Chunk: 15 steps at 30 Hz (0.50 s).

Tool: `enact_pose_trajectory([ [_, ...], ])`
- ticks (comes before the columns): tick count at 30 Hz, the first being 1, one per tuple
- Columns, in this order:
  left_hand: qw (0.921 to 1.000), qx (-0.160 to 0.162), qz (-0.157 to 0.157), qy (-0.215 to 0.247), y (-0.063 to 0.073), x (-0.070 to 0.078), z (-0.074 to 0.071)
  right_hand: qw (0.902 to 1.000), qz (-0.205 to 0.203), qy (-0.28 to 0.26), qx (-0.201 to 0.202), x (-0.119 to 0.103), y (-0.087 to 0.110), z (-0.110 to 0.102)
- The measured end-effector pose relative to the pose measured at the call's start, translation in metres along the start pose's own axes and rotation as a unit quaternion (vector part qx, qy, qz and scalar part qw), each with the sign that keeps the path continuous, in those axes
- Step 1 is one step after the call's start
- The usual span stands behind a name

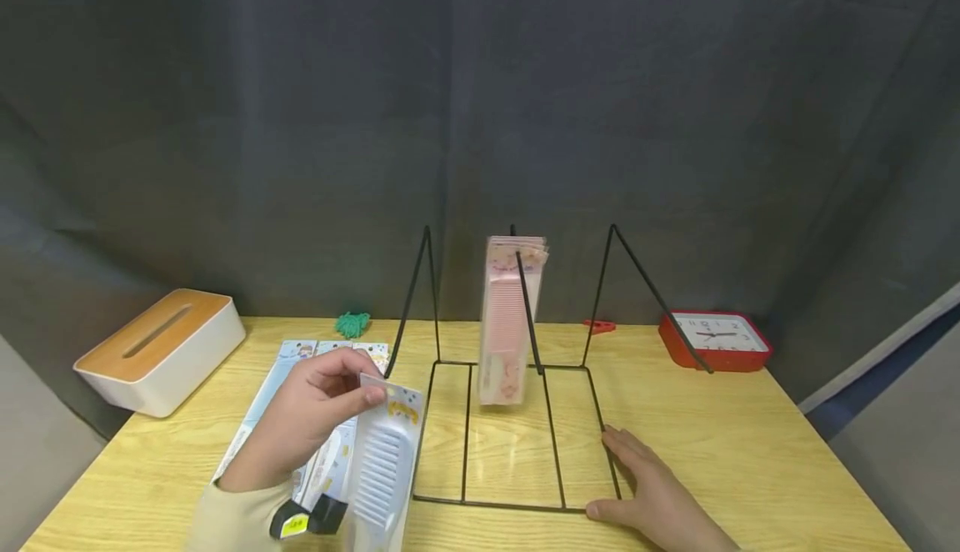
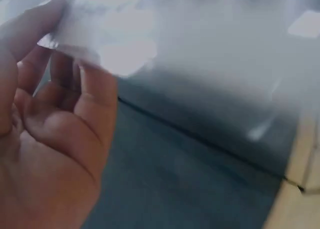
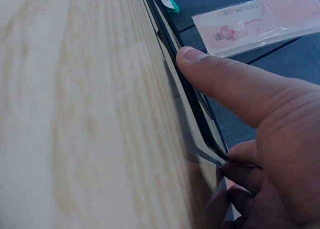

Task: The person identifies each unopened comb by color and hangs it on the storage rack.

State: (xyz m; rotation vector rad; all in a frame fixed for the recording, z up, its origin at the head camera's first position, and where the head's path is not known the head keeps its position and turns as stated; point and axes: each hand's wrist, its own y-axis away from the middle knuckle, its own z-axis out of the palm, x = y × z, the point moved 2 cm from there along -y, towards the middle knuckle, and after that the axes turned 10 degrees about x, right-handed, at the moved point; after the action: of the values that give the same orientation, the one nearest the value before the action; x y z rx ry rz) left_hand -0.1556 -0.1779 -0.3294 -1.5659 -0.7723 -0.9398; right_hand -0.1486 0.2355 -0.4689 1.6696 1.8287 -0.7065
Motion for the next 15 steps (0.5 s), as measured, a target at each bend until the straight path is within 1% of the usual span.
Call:
enact_pose_trajectory([
  [2,0.9976,-0.011,0.054,0.041,0.005,0.017,0.005,1.0000,0.000,0.002,0.002,0.000,0.000,-0.001],
  [4,0.9937,-0.012,0.088,0.068,0.009,0.030,0.009,1.0000,0.001,0.004,0.003,-0.001,0.001,-0.001],
  [6,0.9916,-0.003,0.106,0.075,0.010,0.038,0.013,1.0000,0.001,0.006,0.005,-0.001,0.001,-0.002],
  [10,0.9924,0.030,0.107,0.052,0.010,0.046,0.018,1.0000,0.004,0.005,0.004,-0.002,0.001,-0.002],
  [12,0.9928,0.048,0.102,0.040,0.010,0.046,0.019,1.0000,0.005,0.005,0.003,-0.001,0.002,-0.001],
  [15,0.9917,0.066,0.104,0.038,0.010,0.046,0.020,1.0000,0.006,0.004,0.003,-0.002,0.002,-0.001],
])
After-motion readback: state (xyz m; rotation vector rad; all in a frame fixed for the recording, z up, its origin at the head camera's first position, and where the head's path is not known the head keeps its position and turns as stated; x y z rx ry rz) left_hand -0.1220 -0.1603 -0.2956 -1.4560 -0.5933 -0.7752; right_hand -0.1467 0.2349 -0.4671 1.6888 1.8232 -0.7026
